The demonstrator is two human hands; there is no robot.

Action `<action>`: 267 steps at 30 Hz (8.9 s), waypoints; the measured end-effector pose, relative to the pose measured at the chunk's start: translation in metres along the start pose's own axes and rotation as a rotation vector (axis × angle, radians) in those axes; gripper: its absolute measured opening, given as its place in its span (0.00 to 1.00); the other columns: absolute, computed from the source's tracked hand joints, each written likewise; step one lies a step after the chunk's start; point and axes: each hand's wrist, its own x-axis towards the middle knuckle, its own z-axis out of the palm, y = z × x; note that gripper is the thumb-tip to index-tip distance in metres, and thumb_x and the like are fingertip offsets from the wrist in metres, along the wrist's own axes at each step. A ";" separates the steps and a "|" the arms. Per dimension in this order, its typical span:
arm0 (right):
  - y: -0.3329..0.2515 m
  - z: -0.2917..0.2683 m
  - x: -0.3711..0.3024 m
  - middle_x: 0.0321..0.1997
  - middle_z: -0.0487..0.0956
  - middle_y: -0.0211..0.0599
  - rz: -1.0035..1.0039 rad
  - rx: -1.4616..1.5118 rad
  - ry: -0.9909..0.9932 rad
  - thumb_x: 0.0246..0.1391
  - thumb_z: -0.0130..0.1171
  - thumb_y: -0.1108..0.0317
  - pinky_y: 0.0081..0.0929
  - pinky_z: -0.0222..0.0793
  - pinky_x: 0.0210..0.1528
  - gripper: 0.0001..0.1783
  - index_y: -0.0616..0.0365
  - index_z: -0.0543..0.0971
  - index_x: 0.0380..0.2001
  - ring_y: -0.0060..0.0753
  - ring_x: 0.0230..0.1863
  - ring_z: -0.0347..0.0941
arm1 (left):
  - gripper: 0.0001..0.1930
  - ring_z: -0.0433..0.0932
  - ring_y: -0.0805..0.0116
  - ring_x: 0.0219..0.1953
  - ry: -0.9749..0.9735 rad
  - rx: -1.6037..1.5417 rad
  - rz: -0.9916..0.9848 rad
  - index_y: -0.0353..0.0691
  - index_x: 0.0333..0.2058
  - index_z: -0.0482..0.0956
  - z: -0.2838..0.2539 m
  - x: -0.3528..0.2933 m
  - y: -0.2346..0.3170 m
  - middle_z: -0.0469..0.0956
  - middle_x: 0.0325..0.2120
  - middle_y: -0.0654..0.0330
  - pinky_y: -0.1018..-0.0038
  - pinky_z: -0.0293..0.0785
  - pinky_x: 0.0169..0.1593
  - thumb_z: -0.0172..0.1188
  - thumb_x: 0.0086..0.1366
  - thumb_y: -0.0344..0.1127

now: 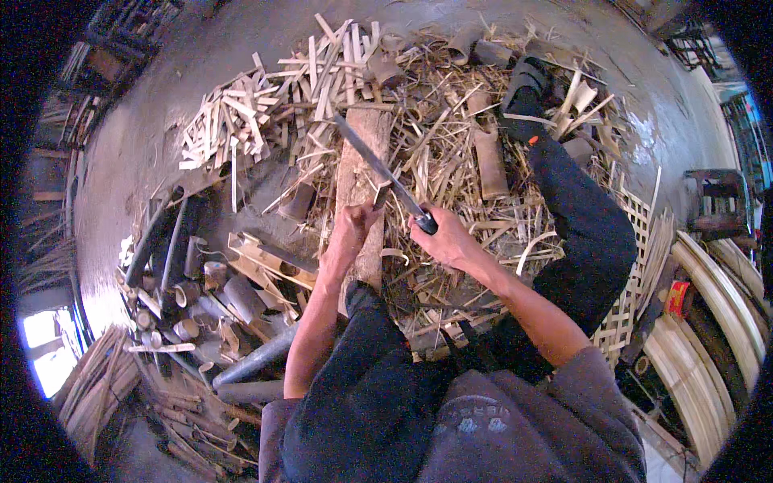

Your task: The person sits on the floor and uses a knife to carve a piece of wood, repeatedly shaving off thin strips. The person holds the wood with one hand and carves with the other, occasionally adjusting the wood's position.

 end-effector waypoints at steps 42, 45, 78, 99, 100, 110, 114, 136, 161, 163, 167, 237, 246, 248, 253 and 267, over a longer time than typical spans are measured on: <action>0.019 0.051 0.005 0.23 0.76 0.36 -0.560 -0.364 -0.165 0.37 0.60 0.63 0.39 0.67 0.26 0.23 0.46 0.78 0.43 0.45 0.26 0.74 | 0.15 0.58 0.79 0.14 0.389 -1.232 -0.584 0.41 0.52 0.67 -0.019 -0.103 0.067 0.66 0.21 0.64 0.78 0.60 0.20 0.45 0.71 0.39; 0.020 0.042 0.024 0.23 0.76 0.36 -0.541 -0.494 -0.149 0.38 0.58 0.59 0.40 0.67 0.26 0.20 0.45 0.78 0.39 0.45 0.26 0.74 | 0.18 0.58 0.79 0.13 0.283 -1.214 -0.622 0.42 0.57 0.64 -0.032 -0.111 0.074 0.66 0.21 0.64 0.79 0.60 0.19 0.43 0.72 0.39; 0.002 0.027 0.015 0.22 0.78 0.45 -0.357 -0.621 -0.181 0.48 0.55 0.63 0.42 0.74 0.29 0.09 0.52 0.77 0.33 0.48 0.29 0.78 | 0.10 0.65 0.75 0.19 0.287 -0.783 -0.607 0.35 0.40 0.64 -0.018 -0.088 0.056 0.68 0.21 0.61 0.75 0.67 0.24 0.46 0.70 0.37; 0.029 0.041 0.016 0.21 0.76 0.41 -0.558 -0.394 -0.116 0.48 0.53 0.62 0.39 0.71 0.25 0.07 0.51 0.77 0.28 0.46 0.23 0.75 | 0.20 0.58 0.83 0.20 0.208 -1.134 -0.673 0.41 0.57 0.61 -0.017 -0.094 0.090 0.63 0.22 0.69 0.84 0.56 0.22 0.47 0.66 0.26; 0.020 0.029 0.022 0.20 0.75 0.39 -0.590 -0.508 -0.070 0.46 0.56 0.60 0.39 0.70 0.23 0.08 0.51 0.76 0.28 0.47 0.21 0.73 | 0.21 0.58 0.83 0.20 0.192 -1.183 -0.650 0.41 0.57 0.60 -0.020 -0.099 0.092 0.63 0.23 0.69 0.84 0.56 0.22 0.47 0.65 0.26; 0.091 0.022 0.066 0.20 0.77 0.40 0.038 -0.646 -0.060 0.49 0.58 0.59 0.39 0.71 0.25 0.10 0.53 0.78 0.28 0.42 0.22 0.76 | 0.24 0.59 0.81 0.19 -0.001 -1.046 -0.780 0.41 0.59 0.58 -0.042 -0.131 0.097 0.64 0.23 0.67 0.82 0.57 0.22 0.48 0.64 0.26; 0.043 -0.013 0.058 0.20 0.78 0.37 0.000 -0.426 0.026 0.52 0.54 0.59 0.36 0.72 0.22 0.11 0.50 0.80 0.34 0.39 0.20 0.75 | 0.19 0.60 0.80 0.19 -0.160 -1.068 -0.808 0.40 0.54 0.63 -0.032 -0.164 0.032 0.64 0.22 0.67 0.82 0.59 0.21 0.48 0.64 0.26; 0.014 0.043 0.025 0.28 0.77 0.45 -0.409 -0.630 -0.277 0.42 0.62 0.61 0.49 0.72 0.33 0.20 0.50 0.73 0.41 0.52 0.33 0.77 | 0.08 0.59 0.82 0.19 0.322 -1.206 -0.501 0.40 0.44 0.68 -0.016 -0.070 0.054 0.61 0.20 0.68 0.82 0.59 0.21 0.43 0.70 0.34; 0.069 0.012 0.046 0.21 0.77 0.33 -0.598 -0.513 -0.146 0.48 0.57 0.55 0.40 0.71 0.25 0.12 0.51 0.75 0.24 0.39 0.26 0.76 | 0.10 0.53 0.82 0.15 0.117 -1.058 -0.763 0.39 0.39 0.69 -0.014 -0.128 0.070 0.56 0.16 0.71 0.81 0.54 0.18 0.44 0.71 0.38; 0.073 -0.013 0.061 0.19 0.76 0.37 -0.196 -0.755 -0.095 0.48 0.57 0.56 0.39 0.72 0.26 0.12 0.53 0.74 0.25 0.41 0.24 0.76 | 0.10 0.54 0.82 0.15 0.070 -1.130 -0.727 0.38 0.39 0.70 -0.010 -0.126 0.063 0.56 0.16 0.71 0.81 0.53 0.18 0.45 0.71 0.38; 0.054 0.002 0.043 0.22 0.78 0.43 -0.136 -0.697 -0.057 0.45 0.59 0.65 0.44 0.73 0.27 0.06 0.53 0.77 0.28 0.46 0.27 0.78 | 0.11 0.61 0.79 0.17 -0.035 -0.916 -0.634 0.37 0.40 0.70 -0.015 -0.134 0.042 0.62 0.19 0.68 0.80 0.63 0.21 0.44 0.70 0.38; 0.025 -0.030 0.046 0.25 0.79 0.45 -0.081 -0.663 -0.035 0.50 0.55 0.57 0.45 0.72 0.31 0.14 0.52 0.78 0.36 0.50 0.28 0.77 | 0.14 0.64 0.76 0.16 0.145 -0.980 -0.621 0.40 0.35 0.67 -0.004 -0.112 0.065 0.62 0.16 0.65 0.77 0.66 0.22 0.42 0.72 0.45; 0.054 -0.017 0.051 0.23 0.78 0.44 -0.133 -0.676 -0.005 0.48 0.54 0.54 0.39 0.69 0.27 0.16 0.54 0.80 0.30 0.44 0.27 0.78 | 0.19 0.57 0.79 0.12 0.121 -1.168 -0.726 0.41 0.58 0.61 -0.029 -0.113 0.088 0.57 0.15 0.69 0.80 0.56 0.13 0.43 0.72 0.41; 0.104 -0.049 0.069 0.17 0.76 0.47 -0.046 -0.574 0.274 0.52 0.53 0.55 0.40 0.69 0.24 0.17 0.59 0.80 0.30 0.46 0.21 0.76 | 0.20 0.56 0.79 0.12 0.097 -1.153 -0.665 0.43 0.59 0.59 -0.030 -0.129 0.087 0.57 0.15 0.69 0.81 0.56 0.13 0.42 0.72 0.40; 0.062 -0.037 0.053 0.21 0.76 0.57 0.156 -0.415 0.156 0.50 0.55 0.49 0.46 0.71 0.29 0.26 0.68 0.78 0.25 0.56 0.24 0.75 | 0.30 0.71 0.68 0.30 0.087 -1.111 -0.550 0.43 0.66 0.48 -0.020 -0.116 0.055 0.70 0.30 0.57 0.70 0.71 0.36 0.45 0.69 0.42; -0.019 -0.021 -0.020 0.34 0.77 0.45 0.146 0.089 -0.176 0.56 0.53 0.60 0.31 0.70 0.42 0.27 0.59 0.67 0.57 0.37 0.35 0.75 | 0.14 0.74 0.73 0.27 0.375 0.072 -0.203 0.41 0.48 0.76 -0.034 -0.051 0.008 0.77 0.26 0.60 0.77 0.69 0.32 0.53 0.67 0.39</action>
